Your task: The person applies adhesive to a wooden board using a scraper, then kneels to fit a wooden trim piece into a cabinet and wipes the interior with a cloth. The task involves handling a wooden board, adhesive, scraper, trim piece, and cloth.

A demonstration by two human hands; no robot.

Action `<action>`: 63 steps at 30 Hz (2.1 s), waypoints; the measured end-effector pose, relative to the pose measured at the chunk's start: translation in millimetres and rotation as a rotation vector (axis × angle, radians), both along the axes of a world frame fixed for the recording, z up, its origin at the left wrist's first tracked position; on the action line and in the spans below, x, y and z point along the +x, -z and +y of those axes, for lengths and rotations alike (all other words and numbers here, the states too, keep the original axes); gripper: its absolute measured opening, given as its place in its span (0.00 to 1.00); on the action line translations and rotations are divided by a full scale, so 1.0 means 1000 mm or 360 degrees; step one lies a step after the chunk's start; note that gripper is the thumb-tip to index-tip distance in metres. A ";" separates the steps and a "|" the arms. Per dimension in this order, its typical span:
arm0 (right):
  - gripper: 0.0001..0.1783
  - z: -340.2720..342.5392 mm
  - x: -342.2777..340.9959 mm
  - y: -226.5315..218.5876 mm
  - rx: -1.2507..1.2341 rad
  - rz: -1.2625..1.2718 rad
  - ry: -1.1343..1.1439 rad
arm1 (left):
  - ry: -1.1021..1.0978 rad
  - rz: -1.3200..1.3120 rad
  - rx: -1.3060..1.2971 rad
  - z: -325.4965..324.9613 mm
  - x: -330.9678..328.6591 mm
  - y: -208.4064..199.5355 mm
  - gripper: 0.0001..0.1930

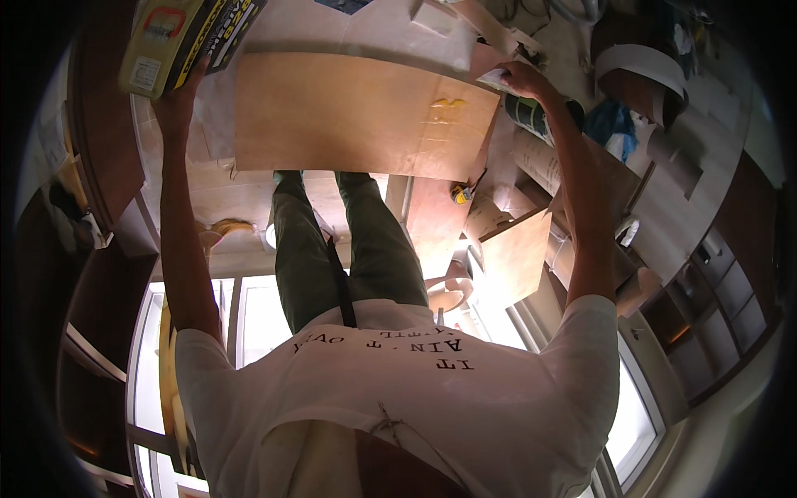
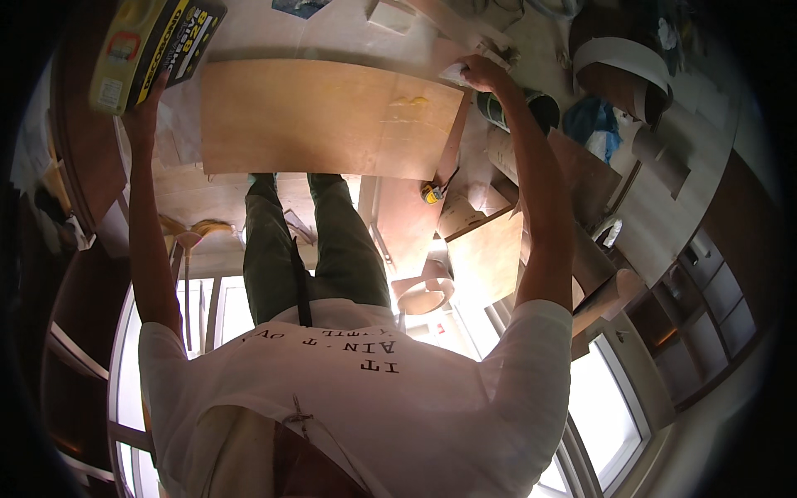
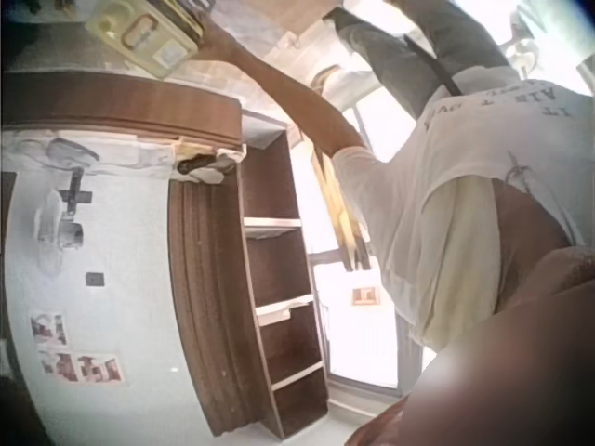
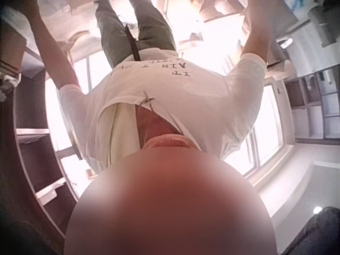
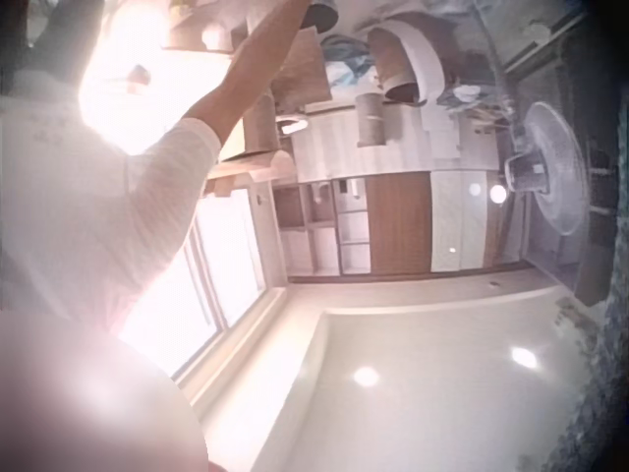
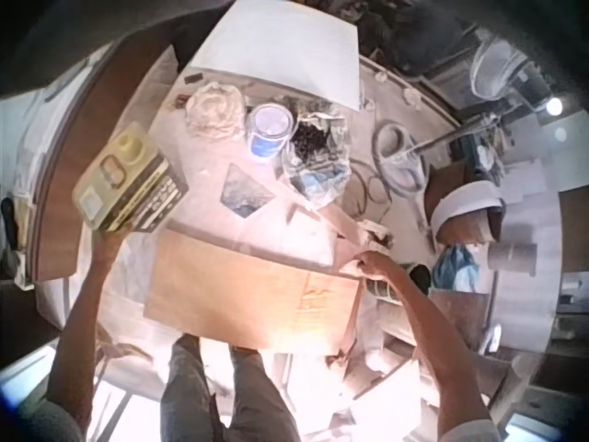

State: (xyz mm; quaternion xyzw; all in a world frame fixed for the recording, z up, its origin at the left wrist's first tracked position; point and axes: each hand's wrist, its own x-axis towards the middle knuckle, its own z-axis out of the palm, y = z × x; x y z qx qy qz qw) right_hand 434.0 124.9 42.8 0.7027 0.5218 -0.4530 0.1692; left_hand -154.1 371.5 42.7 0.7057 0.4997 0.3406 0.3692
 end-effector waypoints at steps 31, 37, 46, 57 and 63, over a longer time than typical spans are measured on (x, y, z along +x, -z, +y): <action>0.20 -0.030 -0.272 0.026 0.0842 -0.0829 0.1166 | -0.0076 -0.0250 -0.0263 -0.003 0.009 -0.010 0.23; 0.21 0.036 -0.347 0.022 0.1027 -0.0661 0.0960 | -0.0089 -0.0206 -0.0267 -0.001 0.011 -0.011 0.24; 0.26 0.003 -0.385 0.005 0.1363 -0.0716 0.0753 | -0.0025 -0.0592 -0.0533 0.001 0.012 -0.019 0.26; 0.25 -0.113 -0.274 0.027 0.0438 -0.1077 0.1884 | 0.0007 -0.1318 -0.1024 -0.002 0.002 0.006 0.30; 0.24 -0.018 -0.329 0.030 0.0609 -0.0989 0.1714 | 0.0027 -0.1082 -0.0870 -0.003 0.005 -0.010 0.30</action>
